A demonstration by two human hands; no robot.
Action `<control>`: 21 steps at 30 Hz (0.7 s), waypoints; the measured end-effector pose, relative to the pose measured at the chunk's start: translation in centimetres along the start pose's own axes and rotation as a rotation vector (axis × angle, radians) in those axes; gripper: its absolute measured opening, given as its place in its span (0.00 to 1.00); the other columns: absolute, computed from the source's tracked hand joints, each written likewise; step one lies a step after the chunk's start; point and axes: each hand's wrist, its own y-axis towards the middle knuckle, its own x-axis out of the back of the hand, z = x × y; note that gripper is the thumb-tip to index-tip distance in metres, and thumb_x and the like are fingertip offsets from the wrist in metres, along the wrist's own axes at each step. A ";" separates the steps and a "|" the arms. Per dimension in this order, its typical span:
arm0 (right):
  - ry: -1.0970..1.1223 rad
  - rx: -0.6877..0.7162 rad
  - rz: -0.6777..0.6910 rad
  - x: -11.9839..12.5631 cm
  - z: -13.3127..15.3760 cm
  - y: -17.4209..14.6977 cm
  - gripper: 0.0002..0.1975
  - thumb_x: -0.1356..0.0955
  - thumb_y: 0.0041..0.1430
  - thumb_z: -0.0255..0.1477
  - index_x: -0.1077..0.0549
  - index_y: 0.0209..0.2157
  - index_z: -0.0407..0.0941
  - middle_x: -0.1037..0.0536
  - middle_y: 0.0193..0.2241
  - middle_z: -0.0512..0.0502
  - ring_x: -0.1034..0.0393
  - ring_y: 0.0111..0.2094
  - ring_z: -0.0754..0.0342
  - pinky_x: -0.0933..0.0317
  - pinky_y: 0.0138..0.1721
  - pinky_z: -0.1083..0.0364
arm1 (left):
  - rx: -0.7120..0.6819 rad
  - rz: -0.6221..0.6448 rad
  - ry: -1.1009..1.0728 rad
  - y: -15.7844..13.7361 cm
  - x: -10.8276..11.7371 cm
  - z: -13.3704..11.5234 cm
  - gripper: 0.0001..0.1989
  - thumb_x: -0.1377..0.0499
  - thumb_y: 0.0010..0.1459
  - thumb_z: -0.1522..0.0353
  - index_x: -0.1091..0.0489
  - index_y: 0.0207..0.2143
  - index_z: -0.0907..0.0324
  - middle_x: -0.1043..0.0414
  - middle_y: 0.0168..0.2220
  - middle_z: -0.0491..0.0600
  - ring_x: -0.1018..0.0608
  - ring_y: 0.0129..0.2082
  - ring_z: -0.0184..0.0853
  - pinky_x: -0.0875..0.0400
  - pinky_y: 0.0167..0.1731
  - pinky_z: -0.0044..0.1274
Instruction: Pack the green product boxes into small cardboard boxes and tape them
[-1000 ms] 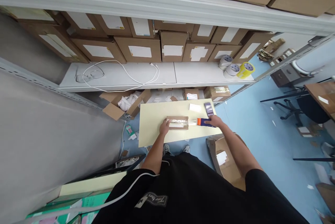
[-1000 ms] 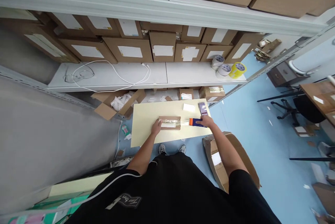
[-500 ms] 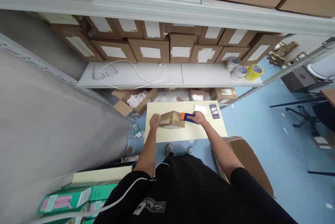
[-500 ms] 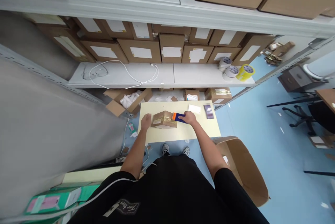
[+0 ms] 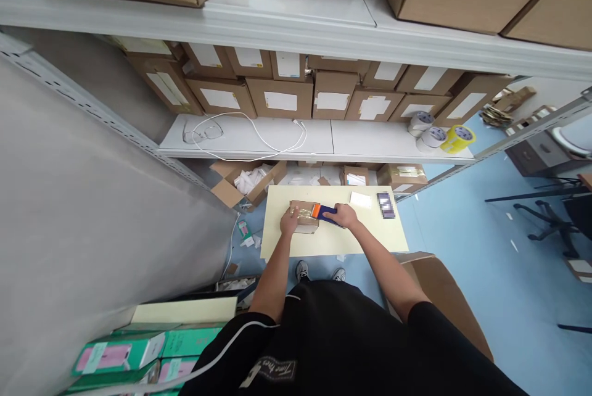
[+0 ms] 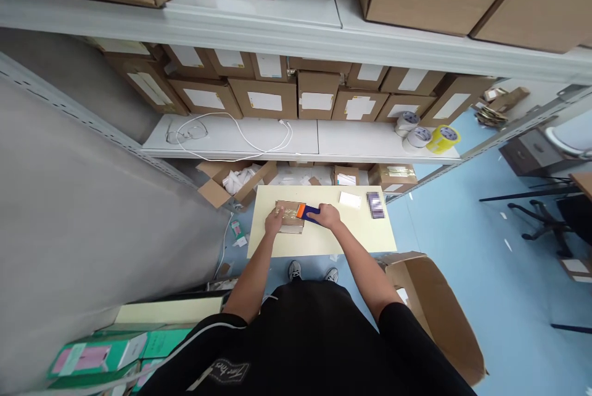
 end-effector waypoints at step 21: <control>-0.033 -0.290 -0.038 -10.2 -2.4 2.1 0.21 0.34 0.70 0.41 0.23 0.51 0.39 0.18 0.46 0.29 0.21 0.49 0.41 0.32 0.46 0.50 | 0.012 -0.038 0.027 -2.2 -2.9 0.5 0.30 0.51 0.70 0.48 0.31 0.66 0.51 0.21 0.57 0.52 0.21 0.57 0.46 0.29 0.56 0.32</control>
